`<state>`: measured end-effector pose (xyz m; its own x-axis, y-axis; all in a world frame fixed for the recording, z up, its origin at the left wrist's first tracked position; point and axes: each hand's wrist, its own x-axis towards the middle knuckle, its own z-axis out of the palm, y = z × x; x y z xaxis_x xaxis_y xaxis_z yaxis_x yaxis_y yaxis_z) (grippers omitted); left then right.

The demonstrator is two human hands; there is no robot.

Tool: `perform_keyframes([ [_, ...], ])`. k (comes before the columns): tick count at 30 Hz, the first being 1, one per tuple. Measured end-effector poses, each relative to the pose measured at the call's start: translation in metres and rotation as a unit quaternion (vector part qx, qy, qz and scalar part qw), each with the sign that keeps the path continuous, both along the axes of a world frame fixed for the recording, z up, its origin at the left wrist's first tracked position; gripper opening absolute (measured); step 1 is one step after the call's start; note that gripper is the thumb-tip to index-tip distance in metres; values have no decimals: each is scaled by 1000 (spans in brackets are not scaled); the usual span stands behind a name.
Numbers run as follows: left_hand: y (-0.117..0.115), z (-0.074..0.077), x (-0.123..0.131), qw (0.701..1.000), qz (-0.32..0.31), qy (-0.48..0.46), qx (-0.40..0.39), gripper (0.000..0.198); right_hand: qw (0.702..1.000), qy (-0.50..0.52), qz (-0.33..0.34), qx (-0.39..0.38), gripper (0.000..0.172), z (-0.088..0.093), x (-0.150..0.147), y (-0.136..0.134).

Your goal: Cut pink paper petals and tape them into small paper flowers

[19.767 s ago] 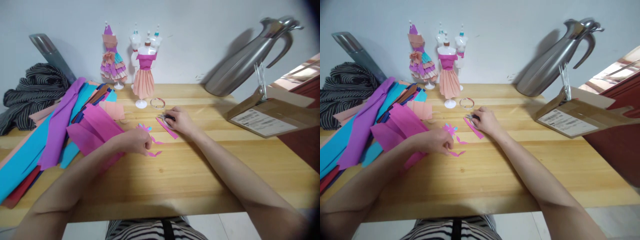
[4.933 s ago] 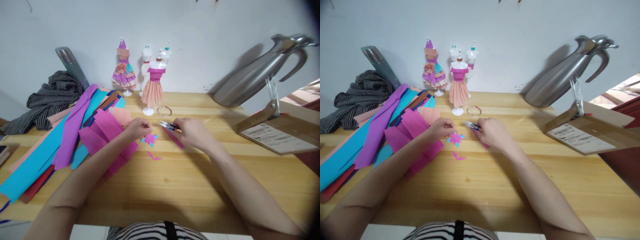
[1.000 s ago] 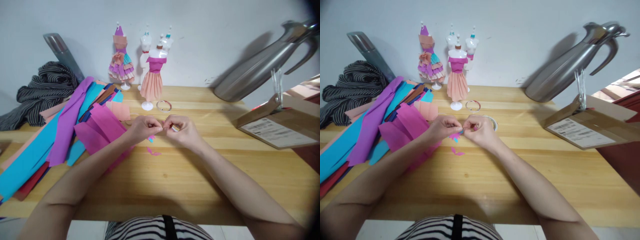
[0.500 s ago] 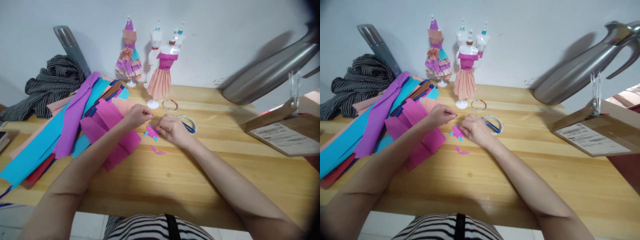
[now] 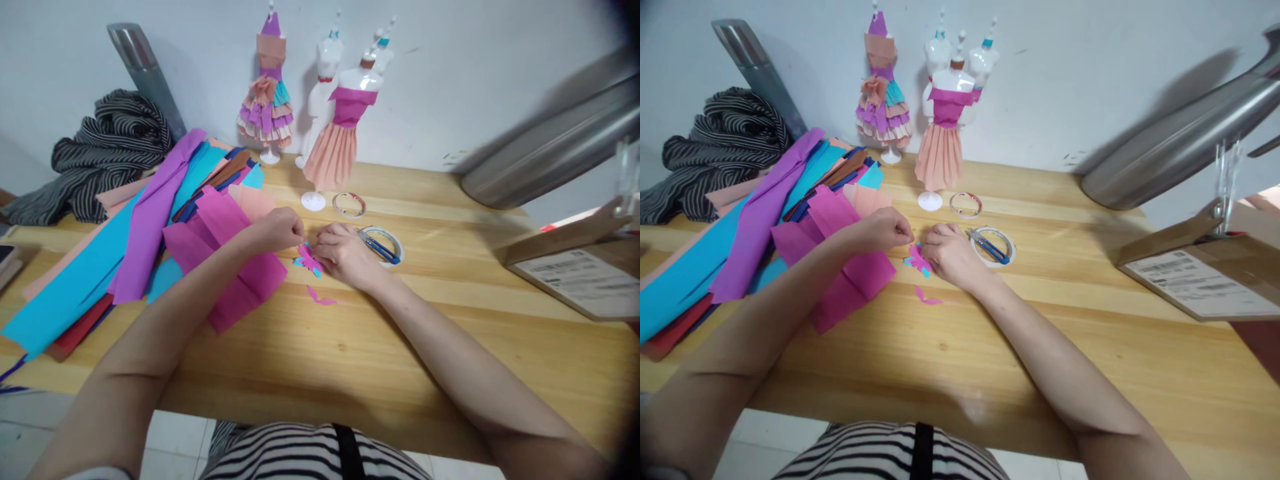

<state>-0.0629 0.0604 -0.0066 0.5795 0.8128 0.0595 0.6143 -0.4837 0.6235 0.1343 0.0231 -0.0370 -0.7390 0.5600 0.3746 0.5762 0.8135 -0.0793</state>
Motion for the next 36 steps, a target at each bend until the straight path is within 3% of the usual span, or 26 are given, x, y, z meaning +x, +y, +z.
perform_keyframes([
  [6,-8,10,-4,991,-125,56,6,23,1000,-28,5,6,20,6,0,-3],
  [10,-13,15,-3,983,-169,73,13,29,999,-48,11,23,17,5,0,-3],
  [15,-15,15,-2,976,-183,119,16,40,998,-55,15,31,16,3,-1,-4],
  [24,-12,11,-4,974,-196,107,19,38,998,-48,9,34,18,2,-1,-5],
  [31,-12,7,-1,973,-197,113,31,51,999,-44,15,21,17,-1,0,-4],
  [36,-9,2,-1,972,-191,122,55,42,996,-72,15,42,18,-2,3,-8],
])
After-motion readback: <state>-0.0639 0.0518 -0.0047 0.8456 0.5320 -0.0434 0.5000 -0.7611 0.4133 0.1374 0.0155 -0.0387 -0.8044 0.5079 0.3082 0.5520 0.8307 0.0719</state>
